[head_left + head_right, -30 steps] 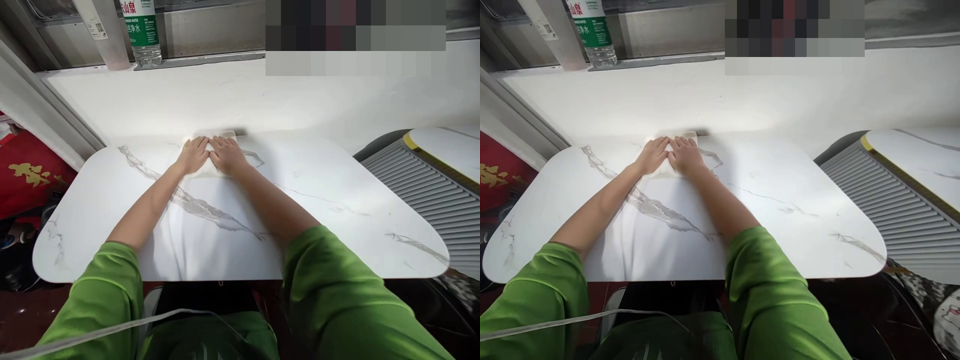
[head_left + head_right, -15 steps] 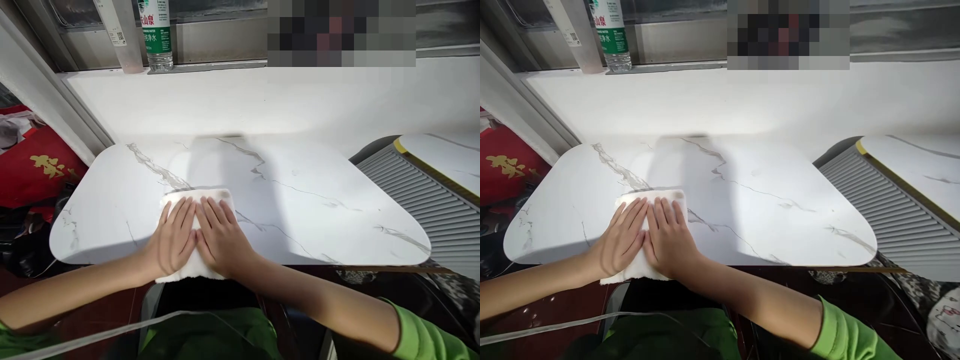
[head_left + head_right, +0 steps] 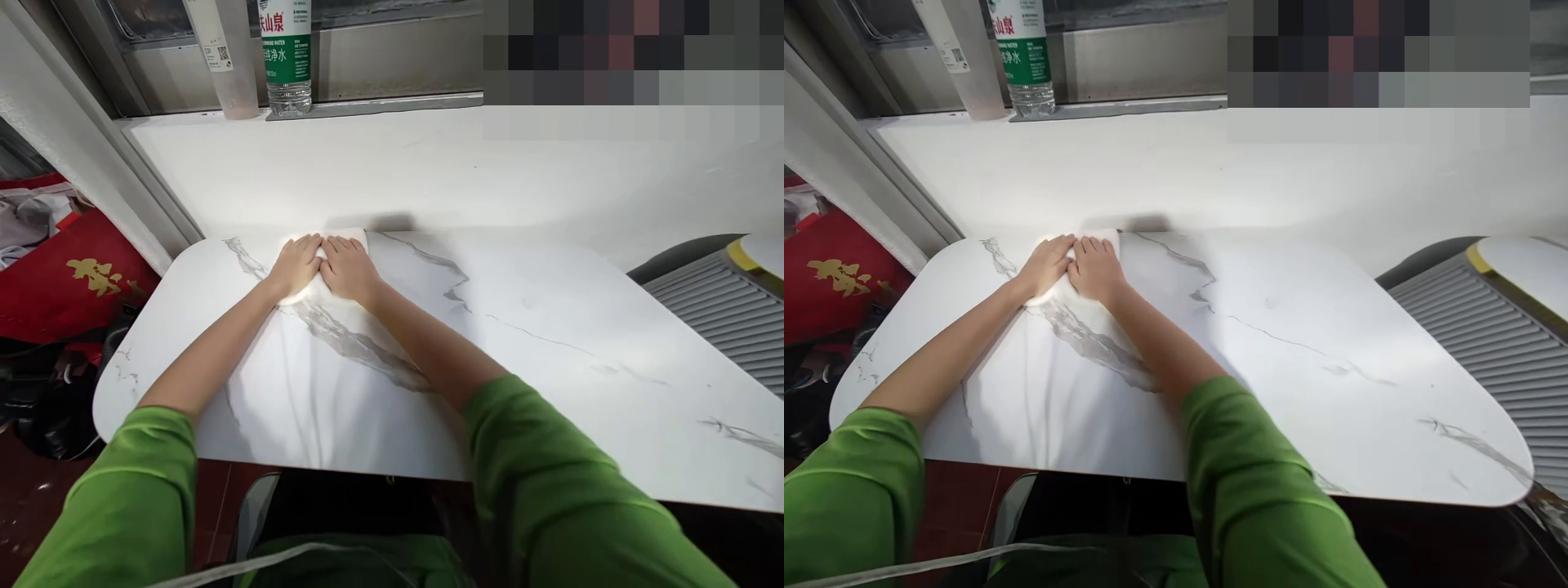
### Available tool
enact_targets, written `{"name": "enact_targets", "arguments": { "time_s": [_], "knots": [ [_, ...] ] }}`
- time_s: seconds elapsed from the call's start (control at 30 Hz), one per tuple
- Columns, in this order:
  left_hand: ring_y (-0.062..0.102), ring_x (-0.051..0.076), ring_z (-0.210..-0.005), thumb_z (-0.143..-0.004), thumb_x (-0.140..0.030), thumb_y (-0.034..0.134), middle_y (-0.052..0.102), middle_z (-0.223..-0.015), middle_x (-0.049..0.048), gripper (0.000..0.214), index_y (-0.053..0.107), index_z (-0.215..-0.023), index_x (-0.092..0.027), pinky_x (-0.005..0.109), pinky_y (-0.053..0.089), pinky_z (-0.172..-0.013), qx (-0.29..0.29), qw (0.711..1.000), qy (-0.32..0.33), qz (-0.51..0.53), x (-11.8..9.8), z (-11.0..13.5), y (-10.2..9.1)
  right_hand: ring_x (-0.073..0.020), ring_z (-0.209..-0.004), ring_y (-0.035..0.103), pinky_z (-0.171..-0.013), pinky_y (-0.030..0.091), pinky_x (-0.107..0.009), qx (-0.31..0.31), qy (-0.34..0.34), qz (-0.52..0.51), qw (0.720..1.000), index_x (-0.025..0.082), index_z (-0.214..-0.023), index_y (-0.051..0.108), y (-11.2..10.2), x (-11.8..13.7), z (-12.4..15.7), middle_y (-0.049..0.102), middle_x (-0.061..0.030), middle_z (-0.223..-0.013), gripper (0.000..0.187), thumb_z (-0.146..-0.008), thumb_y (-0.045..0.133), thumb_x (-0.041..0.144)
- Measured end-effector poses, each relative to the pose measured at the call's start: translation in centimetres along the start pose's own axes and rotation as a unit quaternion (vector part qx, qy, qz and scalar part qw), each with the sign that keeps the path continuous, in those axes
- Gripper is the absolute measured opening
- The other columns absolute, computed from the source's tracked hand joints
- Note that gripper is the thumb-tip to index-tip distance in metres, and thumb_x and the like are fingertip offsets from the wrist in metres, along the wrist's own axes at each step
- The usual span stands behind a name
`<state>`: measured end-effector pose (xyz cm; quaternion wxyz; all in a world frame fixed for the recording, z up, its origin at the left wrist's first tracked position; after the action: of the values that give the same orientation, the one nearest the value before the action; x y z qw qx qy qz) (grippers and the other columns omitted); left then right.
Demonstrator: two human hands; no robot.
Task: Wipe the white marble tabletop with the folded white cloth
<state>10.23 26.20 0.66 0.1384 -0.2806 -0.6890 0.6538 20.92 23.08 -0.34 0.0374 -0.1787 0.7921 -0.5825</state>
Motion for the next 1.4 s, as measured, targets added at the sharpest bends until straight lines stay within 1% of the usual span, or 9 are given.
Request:
{"name": "enact_targets", "arguments": {
  "time_s": [0.17,0.27,0.4,0.53,0.7,0.9,1.03,1.2,1.4],
  "knots": [
    [0.03,0.021,-0.148,-0.094,-0.022,0.031,0.037,-0.158,0.0107,0.057,0.037,-0.15,-0.011,0.042,0.019,-0.122,-0.001,1.0,-0.003,0.005,1.7,-3.3,0.2,-0.0303,-0.136,0.041,-0.113,0.025,-0.047,0.008,0.025,-0.007,1.0,0.0,-0.141,0.046,0.9,-1.4,-3.0,0.047,-0.0218,-0.149,0.052,-0.096,0.028,0.019],
    [0.028,0.022,-0.148,-0.095,-0.024,0.03,0.035,-0.159,0.0111,0.057,0.036,-0.15,-0.009,0.043,0.019,-0.122,0.0,1.0,-0.001,0.002,1.5,-2.6,0.0,-0.0305,-0.138,0.039,-0.114,0.023,-0.047,0.005,0.028,-0.012,1.0,0.0,-0.142,0.046,0.8,-1.2,-2.4,0.045,-0.0213,-0.15,0.053,-0.096,0.028,0.021],
    [0.028,0.022,-0.149,-0.096,-0.024,0.029,0.035,-0.159,0.01,0.057,0.036,-0.15,-0.011,0.043,0.019,-0.122,0.001,1.0,0.006,-0.002,0.7,0.3,-0.3,-0.0314,-0.139,0.038,-0.116,0.022,-0.046,0.005,0.027,-0.003,1.0,-0.001,-0.143,0.044,0.0,0.7,0.0,0.045,-0.0215,-0.15,0.053,-0.097,0.029,0.022],
    [0.026,0.022,-0.149,-0.096,-0.025,0.027,0.034,-0.16,0.0107,0.059,0.032,-0.152,-0.009,0.044,0.016,-0.124,0.016,1.0,0.014,-0.009,0.0,5.6,-0.7,-0.0343,-0.138,0.039,-0.115,0.023,-0.049,0.005,0.027,0.01,1.0,-0.003,-0.144,0.042,-1.1,4.6,4.0,0.044,-0.0237,-0.15,0.055,-0.098,0.031,0.024],
    [0.025,0.021,-0.15,-0.098,-0.03,0.021,0.033,-0.16,0.0105,0.059,0.031,-0.152,-0.01,0.044,0.014,-0.124,0.019,0.999,0.028,-0.007,0.4,14.5,-1.9,-0.0405,-0.138,0.038,-0.115,0.023,-0.055,0.019,-0.011,0.0,1.0,-0.008,-0.144,0.041,-2.4,11.6,8.6,0.043,-0.0293,-0.149,0.059,-0.097,0.034,0.028],
    [0.028,0.023,-0.149,-0.1,-0.038,0.017,0.034,-0.16,0.0098,0.059,0.031,-0.152,-0.015,0.048,0.017,-0.124,-0.005,1.0,-0.02,-0.008,4.8,24.9,-4.4,-0.0428,-0.138,0.038,-0.115,0.022,-0.059,0.044,-0.088,-0.055,0.994,-0.011,-0.144,0.038,-2.2,21.0,9.7,0.041,-0.0324,-0.148,0.065,-0.096,0.039,0.034],
    [0.03,0.026,-0.148,-0.099,-0.042,0.019,0.035,-0.159,0.0107,0.061,0.032,-0.151,-0.015,0.05,0.02,-0.122,-0.016,0.997,-0.071,-0.016,8.8,29.0,-6.0,-0.0429,-0.139,0.037,-0.114,0.023,-0.06,0.044,-0.142,-0.088,0.985,-0.012,-0.144,0.037,-1.2,26.1,8.2,0.04,-0.033,-0.149,0.066,-0.097,0.039,0.034],
    [0.034,0.027,-0.145,-0.097,-0.041,0.019,0.039,-0.157,0.0112,0.061,0.035,-0.15,-0.014,0.049,0.023,-0.121,-0.021,0.994,-0.101,-0.024,12.4,28.3,-6.5,-0.0418,-0.137,0.039,-0.114,0.023,-0.058,0.04,-0.154,-0.097,0.983,-0.01,-0.143,0.039,-0.1,27.5,5.0,0.042,-0.0318,-0.148,0.064,-0.097,0.039,0.033],
    [0.036,0.025,-0.144,-0.095,-0.035,0.023,0.042,-0.154,0.013,0.059,0.038,-0.147,-0.012,0.045,0.024,-0.121,-0.021,0.994,-0.098,-0.037,15.6,21.0,-5.9,-0.0371,-0.133,0.043,-0.113,0.026,-0.052,0.03,-0.133,-0.09,0.987,-0.005,-0.141,0.045,1.6,24.0,-1.2,0.048,-0.0272,-0.145,0.057,-0.096,0.04,0.03]
  ]
}}
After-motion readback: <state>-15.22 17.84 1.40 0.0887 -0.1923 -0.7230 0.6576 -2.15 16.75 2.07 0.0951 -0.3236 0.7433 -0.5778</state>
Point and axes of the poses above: each hand's wrist, its own z-axis away from the middle knuckle, its own y-axis out of the palm, x = y × z, the point moved 4 cm from there along -z, towards the middle knuckle
